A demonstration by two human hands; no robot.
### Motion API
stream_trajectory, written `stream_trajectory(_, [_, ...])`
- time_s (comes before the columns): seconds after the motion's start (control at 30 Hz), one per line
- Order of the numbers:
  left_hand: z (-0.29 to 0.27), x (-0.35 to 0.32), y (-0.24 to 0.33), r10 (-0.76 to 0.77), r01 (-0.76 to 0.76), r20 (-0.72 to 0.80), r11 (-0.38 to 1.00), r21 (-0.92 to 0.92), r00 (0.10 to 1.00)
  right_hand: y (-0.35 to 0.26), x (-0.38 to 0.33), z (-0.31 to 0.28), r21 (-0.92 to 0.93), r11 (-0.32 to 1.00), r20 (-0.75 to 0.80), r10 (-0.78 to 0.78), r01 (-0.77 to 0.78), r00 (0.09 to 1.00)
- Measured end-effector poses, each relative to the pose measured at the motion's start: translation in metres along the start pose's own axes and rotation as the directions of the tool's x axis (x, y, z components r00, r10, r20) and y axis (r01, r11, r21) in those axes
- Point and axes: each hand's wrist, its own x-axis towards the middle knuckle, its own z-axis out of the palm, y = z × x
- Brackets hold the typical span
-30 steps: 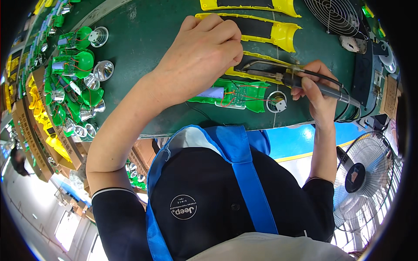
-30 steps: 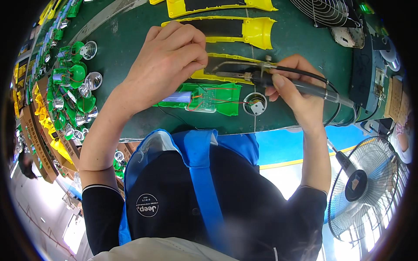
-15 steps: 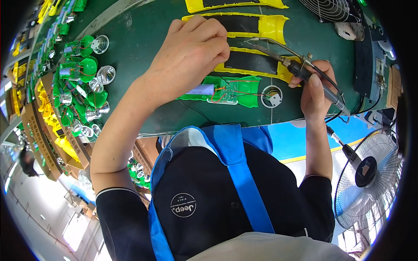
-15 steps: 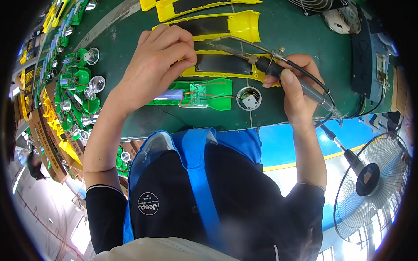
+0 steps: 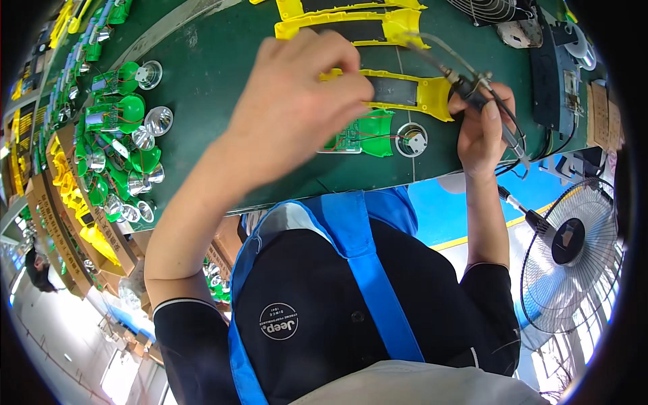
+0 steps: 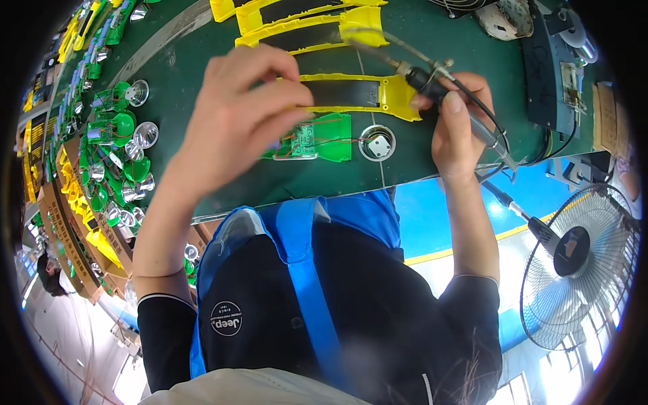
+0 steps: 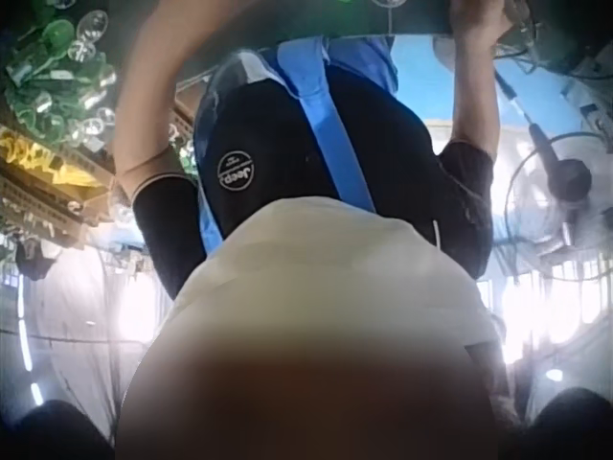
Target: Solder wires to a circuit board and assemble electronic flashlight components.
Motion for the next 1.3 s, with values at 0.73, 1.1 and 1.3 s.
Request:
stream_trajectory(0.73, [0.046,-0.001,0.032,-0.104,0.128,-0.248,0.988,0.082,0.963,0.002,0.001,0.058,0.185,0.976,-0.008,0.122,-0.118,0.993])
stream_trajectory(1.1, [0.032,0.009,0.026,-0.221,0.204,0.059,0.955,0.214,0.974,-0.022,0.029,-0.027,0.061,0.937,0.22,0.324,-0.344,0.92])
stream_trajectory(1.3, [0.029,0.013,0.022,-0.235,0.218,0.104,0.964,0.154,0.966,-0.032,0.037,-0.018,-0.263,0.881,0.274,0.459,-0.393,0.845])
